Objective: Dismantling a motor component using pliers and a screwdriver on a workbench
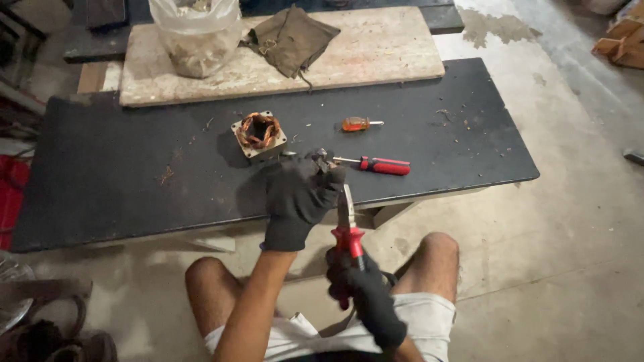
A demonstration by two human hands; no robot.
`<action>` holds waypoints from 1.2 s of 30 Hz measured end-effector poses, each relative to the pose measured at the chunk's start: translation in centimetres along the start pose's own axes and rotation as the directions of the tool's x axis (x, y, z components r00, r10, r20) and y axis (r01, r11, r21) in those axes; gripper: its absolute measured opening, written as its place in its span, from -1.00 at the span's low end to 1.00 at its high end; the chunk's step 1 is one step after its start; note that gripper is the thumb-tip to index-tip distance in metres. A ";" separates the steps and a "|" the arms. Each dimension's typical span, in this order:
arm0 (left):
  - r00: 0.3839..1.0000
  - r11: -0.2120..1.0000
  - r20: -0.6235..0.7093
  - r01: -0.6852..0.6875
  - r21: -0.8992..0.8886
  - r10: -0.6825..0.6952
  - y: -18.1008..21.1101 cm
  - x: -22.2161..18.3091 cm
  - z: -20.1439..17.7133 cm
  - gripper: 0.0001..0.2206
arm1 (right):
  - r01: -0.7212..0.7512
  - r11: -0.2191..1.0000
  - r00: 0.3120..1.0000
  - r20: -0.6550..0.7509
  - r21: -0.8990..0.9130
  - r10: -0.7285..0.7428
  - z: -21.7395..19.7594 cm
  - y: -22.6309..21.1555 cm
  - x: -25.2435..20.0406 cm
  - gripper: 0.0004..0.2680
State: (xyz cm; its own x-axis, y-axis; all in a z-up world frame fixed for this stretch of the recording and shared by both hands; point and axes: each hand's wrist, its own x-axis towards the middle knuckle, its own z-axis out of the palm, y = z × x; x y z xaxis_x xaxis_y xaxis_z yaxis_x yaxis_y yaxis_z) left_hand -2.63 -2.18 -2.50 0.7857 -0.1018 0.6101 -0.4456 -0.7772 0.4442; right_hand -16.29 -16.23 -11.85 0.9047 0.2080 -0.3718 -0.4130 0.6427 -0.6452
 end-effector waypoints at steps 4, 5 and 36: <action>0.999 0.999 -0.021 0.034 0.034 -0.033 0.4 -0.5 0.2 -0.67 | -0.022 0.996 0.997 0.076 -0.083 0.029 -0.8 -3.8 0.4 -0.41; 0.999 0.998 -0.029 0.044 0.048 -0.043 0.5 -0.5 0.3 -0.67 | -0.006 0.995 0.993 0.120 -0.104 0.018 -1.7 -3.8 1.0 -0.42; 0.999 0.990 -0.034 0.005 -0.141 -0.010 1.0 -1.9 -0.4 -0.67 | 0.117 0.986 0.947 -0.285 -0.122 -0.148 4.1 -0.2 -1.3 -0.65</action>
State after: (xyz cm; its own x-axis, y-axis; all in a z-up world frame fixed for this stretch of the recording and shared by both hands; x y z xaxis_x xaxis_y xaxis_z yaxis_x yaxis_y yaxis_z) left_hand -4.71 -2.56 -2.95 0.7750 -0.0729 0.6278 -0.4976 -0.6827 0.5351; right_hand -16.99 -13.59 -8.45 0.8881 -0.1077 -0.4468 -0.3138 0.5682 -0.7607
